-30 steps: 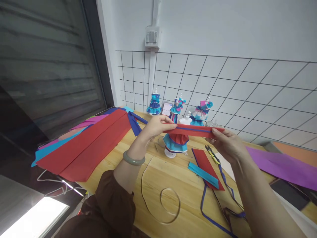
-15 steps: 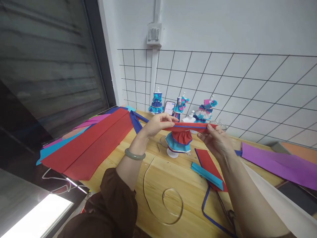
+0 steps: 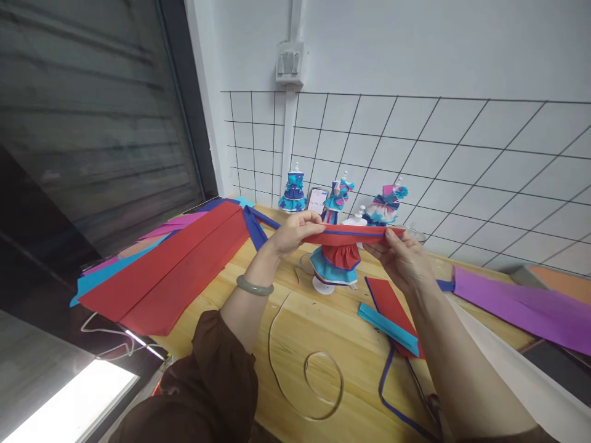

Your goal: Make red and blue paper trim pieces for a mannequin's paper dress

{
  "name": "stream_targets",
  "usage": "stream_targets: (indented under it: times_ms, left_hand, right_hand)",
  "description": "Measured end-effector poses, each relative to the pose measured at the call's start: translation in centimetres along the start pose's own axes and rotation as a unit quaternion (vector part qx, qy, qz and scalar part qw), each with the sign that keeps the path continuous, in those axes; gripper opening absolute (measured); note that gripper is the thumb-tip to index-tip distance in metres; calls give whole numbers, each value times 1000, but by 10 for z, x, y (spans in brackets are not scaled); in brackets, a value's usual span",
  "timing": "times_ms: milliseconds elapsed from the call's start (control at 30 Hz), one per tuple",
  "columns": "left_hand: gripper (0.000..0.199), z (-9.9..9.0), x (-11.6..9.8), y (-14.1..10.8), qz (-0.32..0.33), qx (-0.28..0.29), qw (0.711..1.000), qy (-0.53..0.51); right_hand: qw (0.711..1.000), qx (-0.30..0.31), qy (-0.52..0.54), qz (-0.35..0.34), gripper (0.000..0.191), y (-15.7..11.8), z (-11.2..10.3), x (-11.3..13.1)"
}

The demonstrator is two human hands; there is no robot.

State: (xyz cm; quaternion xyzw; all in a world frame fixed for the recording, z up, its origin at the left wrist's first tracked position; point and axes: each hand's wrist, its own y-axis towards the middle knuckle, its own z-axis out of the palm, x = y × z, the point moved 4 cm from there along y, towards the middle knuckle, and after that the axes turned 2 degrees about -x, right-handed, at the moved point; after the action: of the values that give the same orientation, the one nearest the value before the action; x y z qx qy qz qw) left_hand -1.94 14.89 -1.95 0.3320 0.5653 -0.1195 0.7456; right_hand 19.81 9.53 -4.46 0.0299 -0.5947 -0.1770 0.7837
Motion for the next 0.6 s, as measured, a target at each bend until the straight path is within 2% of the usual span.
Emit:
stream_targets:
  times_ms: [333, 467, 600]
  left_hand:
    - [23, -7, 1, -1, -1, -12, 1000, 29]
    - [20, -6, 1, 0, 21, 0, 1000, 10]
    - [19, 0, 0, -1, 13, 22, 999, -22]
  right_hand:
    - [999, -25, 11, -22, 18, 0, -10, -1]
    - [1000, -18, 24, -11, 15, 2, -9, -6]
    - [998, -12, 55, 5, 13, 3, -9, -7]
